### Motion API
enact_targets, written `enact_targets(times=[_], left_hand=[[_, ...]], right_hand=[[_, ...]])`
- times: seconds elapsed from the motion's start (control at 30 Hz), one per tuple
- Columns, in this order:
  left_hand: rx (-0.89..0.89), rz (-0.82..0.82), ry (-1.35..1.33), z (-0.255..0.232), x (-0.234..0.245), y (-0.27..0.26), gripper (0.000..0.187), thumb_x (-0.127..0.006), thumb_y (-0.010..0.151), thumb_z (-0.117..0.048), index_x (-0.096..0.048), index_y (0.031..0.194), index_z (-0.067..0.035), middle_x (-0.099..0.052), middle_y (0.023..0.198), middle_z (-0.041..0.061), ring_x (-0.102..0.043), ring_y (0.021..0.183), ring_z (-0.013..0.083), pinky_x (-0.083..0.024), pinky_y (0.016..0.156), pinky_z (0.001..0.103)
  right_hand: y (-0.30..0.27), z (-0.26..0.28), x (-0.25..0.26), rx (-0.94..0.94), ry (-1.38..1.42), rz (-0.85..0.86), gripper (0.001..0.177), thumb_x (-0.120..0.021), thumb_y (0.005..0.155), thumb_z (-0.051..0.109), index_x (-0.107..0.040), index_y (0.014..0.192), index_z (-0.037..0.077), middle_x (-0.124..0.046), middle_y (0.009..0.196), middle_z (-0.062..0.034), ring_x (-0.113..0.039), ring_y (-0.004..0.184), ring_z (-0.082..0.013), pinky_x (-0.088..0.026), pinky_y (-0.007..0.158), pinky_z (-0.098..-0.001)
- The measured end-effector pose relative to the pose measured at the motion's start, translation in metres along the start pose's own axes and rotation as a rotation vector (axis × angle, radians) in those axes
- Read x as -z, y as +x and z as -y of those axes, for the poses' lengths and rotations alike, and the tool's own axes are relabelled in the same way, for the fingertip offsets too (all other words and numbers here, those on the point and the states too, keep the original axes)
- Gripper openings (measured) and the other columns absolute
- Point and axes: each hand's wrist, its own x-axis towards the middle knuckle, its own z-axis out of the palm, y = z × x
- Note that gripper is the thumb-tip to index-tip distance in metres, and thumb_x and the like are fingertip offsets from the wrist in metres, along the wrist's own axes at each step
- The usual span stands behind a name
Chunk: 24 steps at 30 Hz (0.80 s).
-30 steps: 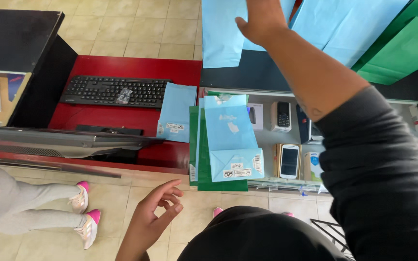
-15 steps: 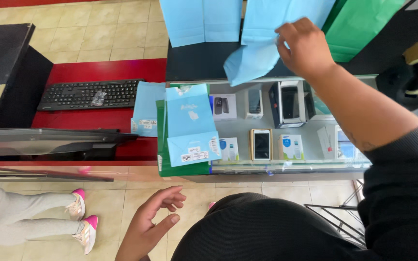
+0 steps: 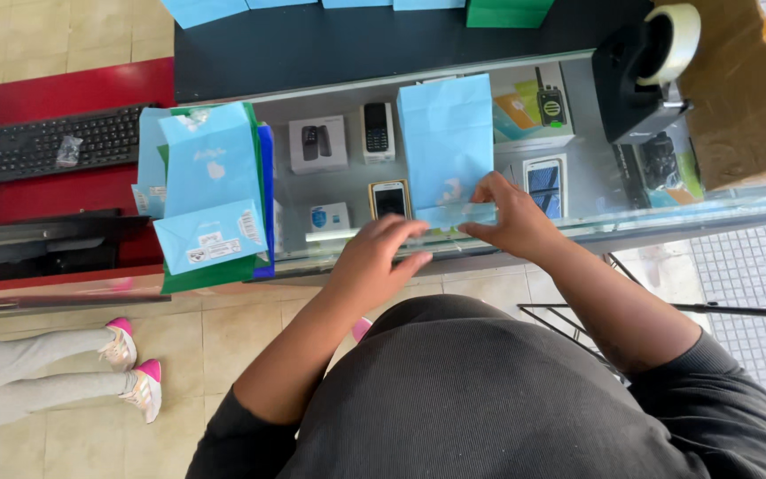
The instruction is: The person organizes several paper bags on a counter, placing small boxed items into the bags and folding the tops to close them.
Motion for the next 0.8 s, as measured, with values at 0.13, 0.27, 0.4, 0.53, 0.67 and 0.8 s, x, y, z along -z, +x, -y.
enact_targets(times=[0.13, 0.27, 0.4, 0.53, 0.67, 0.8], left_hand=[[-0.101, -0.149, 0.368, 0.052, -0.050, 0.049, 0.043, -0.085, 0.101, -0.029, -0.073, 0.140, -0.018, -0.070, 0.122, 0.004, -0.073, 0.118, 0.0341, -0.061, 0.103, 0.049], [0.003, -0.163, 0.452, 0.066, -0.072, 0.057, 0.057, -0.096, 0.090, -0.031, -0.069, 0.139, -0.017, -0.063, 0.122, 0.003, -0.070, 0.116, 0.0336, -0.063, 0.101, 0.048], [0.029, -0.166, 0.502, 0.066, -0.086, 0.057, 0.065, -0.099, 0.085, -0.032, -0.065, 0.139, -0.019, -0.060, 0.114, 0.000, -0.072, 0.110, 0.0299, -0.065, 0.099, 0.045], [0.042, -0.105, 0.459, 0.050, -0.086, 0.057, 0.066, -0.096, 0.090, -0.022, -0.059, 0.143, -0.017, -0.060, 0.110, 0.004, -0.074, 0.105, 0.0343, -0.064, 0.095, 0.048], [0.081, -0.025, 0.445, 0.036, -0.084, 0.056, 0.063, -0.091, 0.095, -0.015, -0.053, 0.146, -0.018, -0.060, 0.108, 0.007, -0.075, 0.102, 0.0366, -0.064, 0.092, 0.049], [0.060, -0.012, 0.489, 0.035, -0.083, 0.057, 0.064, -0.091, 0.096, -0.015, -0.052, 0.146, -0.019, -0.060, 0.107, 0.006, -0.075, 0.100, 0.0349, -0.064, 0.089, 0.048]], right_hand=[[0.009, -0.022, -0.006, -0.150, 0.229, 0.037, 0.034, -0.090, 0.097, 0.018, -0.072, 0.124, 0.011, -0.083, 0.117, -0.0106, -0.079, 0.114, -0.0279, -0.060, 0.103, -0.0419], [0.019, -0.033, -0.006, -0.176, 0.249, 0.142, 0.031, -0.087, 0.097, 0.020, -0.083, 0.127, 0.012, -0.085, 0.115, -0.0122, -0.082, 0.113, -0.0275, -0.065, 0.099, -0.0424], [0.024, -0.033, 0.000, -0.190, 0.216, 0.231, 0.036, -0.091, 0.094, 0.029, -0.086, 0.126, 0.013, -0.086, 0.111, -0.0103, -0.082, 0.110, -0.0263, -0.064, 0.098, -0.0433], [0.024, -0.025, -0.001, -0.234, 0.218, 0.245, 0.036, -0.093, 0.094, 0.037, -0.088, 0.120, 0.014, -0.087, 0.107, -0.0088, -0.083, 0.110, -0.0275, -0.062, 0.098, -0.0449], [0.014, -0.012, 0.003, -0.216, 0.196, 0.238, 0.024, -0.086, 0.101, 0.028, -0.087, 0.118, 0.012, -0.087, 0.113, -0.0116, -0.081, 0.120, -0.0348, -0.061, 0.103, -0.0502], [0.008, -0.019, -0.002, -0.173, 0.271, 0.186, 0.021, -0.085, 0.102, 0.024, -0.087, 0.118, 0.010, -0.087, 0.112, -0.0134, -0.080, 0.122, -0.0349, -0.058, 0.102, -0.0462]])
